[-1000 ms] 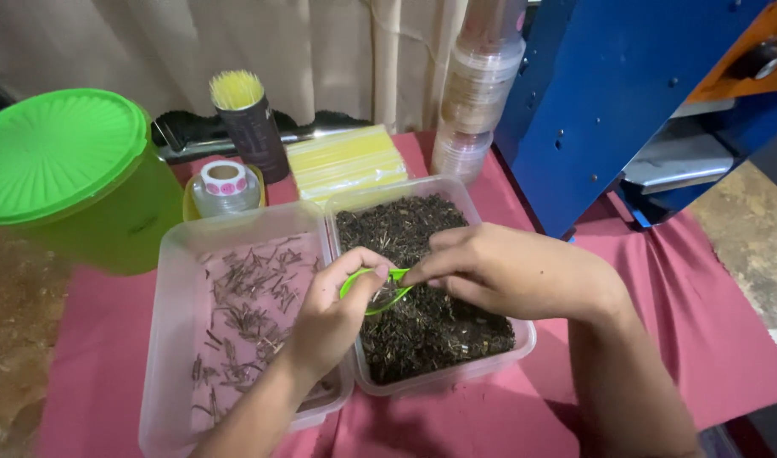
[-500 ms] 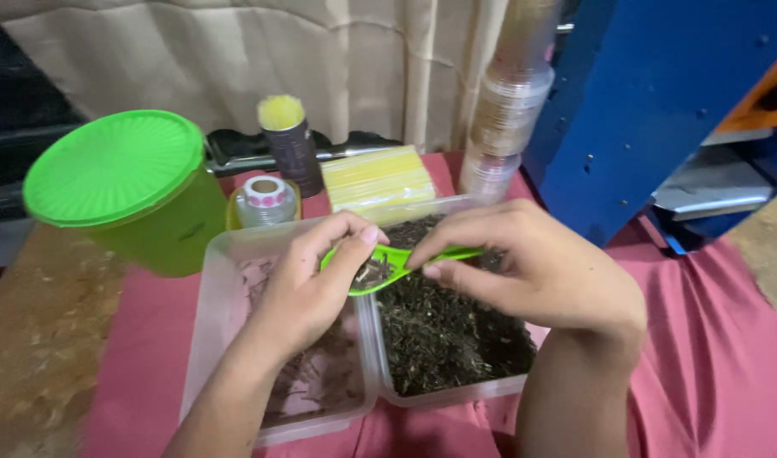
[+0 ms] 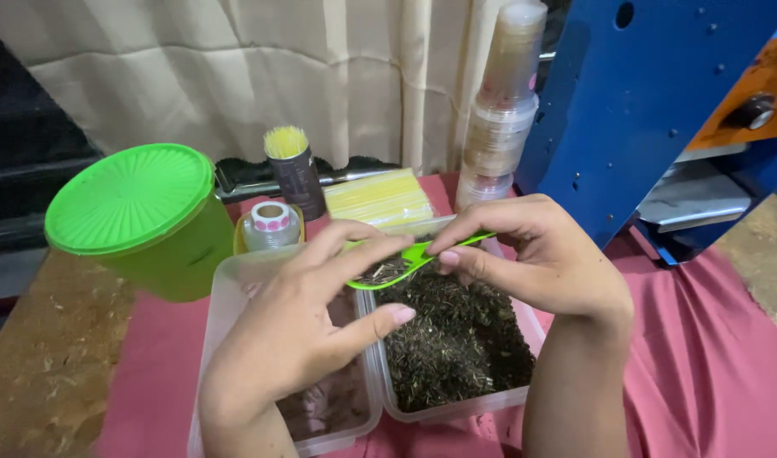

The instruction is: The person uses a green plastic spoon to scoop dried herbs from a clear container and transfers them into a second container. They also use their right hand to pick out small pieces from the herb pile and place them into the spoon.

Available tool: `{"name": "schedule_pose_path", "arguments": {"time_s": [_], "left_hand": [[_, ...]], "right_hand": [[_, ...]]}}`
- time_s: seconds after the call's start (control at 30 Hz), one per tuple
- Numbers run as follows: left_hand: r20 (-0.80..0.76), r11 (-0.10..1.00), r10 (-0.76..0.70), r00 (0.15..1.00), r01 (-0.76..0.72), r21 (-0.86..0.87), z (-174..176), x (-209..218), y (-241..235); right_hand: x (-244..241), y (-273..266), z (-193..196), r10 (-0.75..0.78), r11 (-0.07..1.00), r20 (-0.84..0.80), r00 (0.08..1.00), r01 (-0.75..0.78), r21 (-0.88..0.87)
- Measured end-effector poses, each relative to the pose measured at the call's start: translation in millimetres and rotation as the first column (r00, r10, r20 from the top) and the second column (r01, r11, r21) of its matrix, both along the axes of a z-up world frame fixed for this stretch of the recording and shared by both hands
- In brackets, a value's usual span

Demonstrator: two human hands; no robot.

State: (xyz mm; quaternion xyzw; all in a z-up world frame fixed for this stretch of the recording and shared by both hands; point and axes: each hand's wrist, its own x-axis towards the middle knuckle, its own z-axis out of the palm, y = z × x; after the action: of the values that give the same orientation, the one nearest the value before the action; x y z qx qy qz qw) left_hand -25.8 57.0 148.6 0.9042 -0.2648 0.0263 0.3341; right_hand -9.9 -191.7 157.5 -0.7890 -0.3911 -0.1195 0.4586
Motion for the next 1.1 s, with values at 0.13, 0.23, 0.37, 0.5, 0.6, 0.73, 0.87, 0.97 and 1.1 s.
{"name": "schedule_pose_path", "arguments": {"time_s": [0.13,0.23,0.37,0.5,0.6,0.73,0.87,0.97,1.1], "left_hand": [[0.152,0.997,-0.082,0.985,0.083,0.000,-12.3,4.9,-7.1],[0.288,0.989,-0.108,0.951,0.132,-0.066,-15.8,5.8,-11.3],[0.390,0.968,-0.184,0.902,0.236,-0.089,-16.0,5.3,-14.1],[0.483,0.937,-0.271,0.833,0.343,-0.066,-15.3,2.4,-18.0],[0.457,0.903,-0.325,0.828,0.415,-0.110,-12.4,-4.0,-21.5],[0.452,0.895,-0.350,0.820,0.436,-0.098,-9.8,-10.2,-23.6],[0.487,0.896,-0.346,0.802,0.436,-0.081,-8.9,-14.0,-24.3],[0.475,0.896,-0.349,0.808,0.436,-0.084,-8.7,-15.3,-23.0],[0.448,0.873,-0.417,0.791,0.486,-0.046,-10.8,-11.2,-19.1]], "right_hand": [[2.1,-6.3,-2.0,-0.019,1.000,0.006,1.000,0.019,-0.007],[2.5,-10.4,-2.2,0.012,1.000,0.018,1.000,-0.012,-0.024],[-4.8,-14.3,1.0,0.035,0.999,-0.017,0.999,-0.034,0.013],[-13.7,-23.8,2.3,0.050,0.997,0.037,0.998,-0.052,0.051],[-18.9,-29.4,5.7,0.117,0.991,0.086,0.989,-0.122,0.062],[-26.5,-32.6,5.5,0.109,0.987,0.059,0.992,-0.116,0.114],[-31.3,-33.6,7.0,0.176,0.971,0.062,0.982,-0.184,0.155],[-32.7,-35.1,6.7,0.211,0.962,0.064,0.975,-0.218,0.164],[-31.7,-37.0,6.9,0.223,0.960,0.066,0.973,-0.231,0.160]]}}
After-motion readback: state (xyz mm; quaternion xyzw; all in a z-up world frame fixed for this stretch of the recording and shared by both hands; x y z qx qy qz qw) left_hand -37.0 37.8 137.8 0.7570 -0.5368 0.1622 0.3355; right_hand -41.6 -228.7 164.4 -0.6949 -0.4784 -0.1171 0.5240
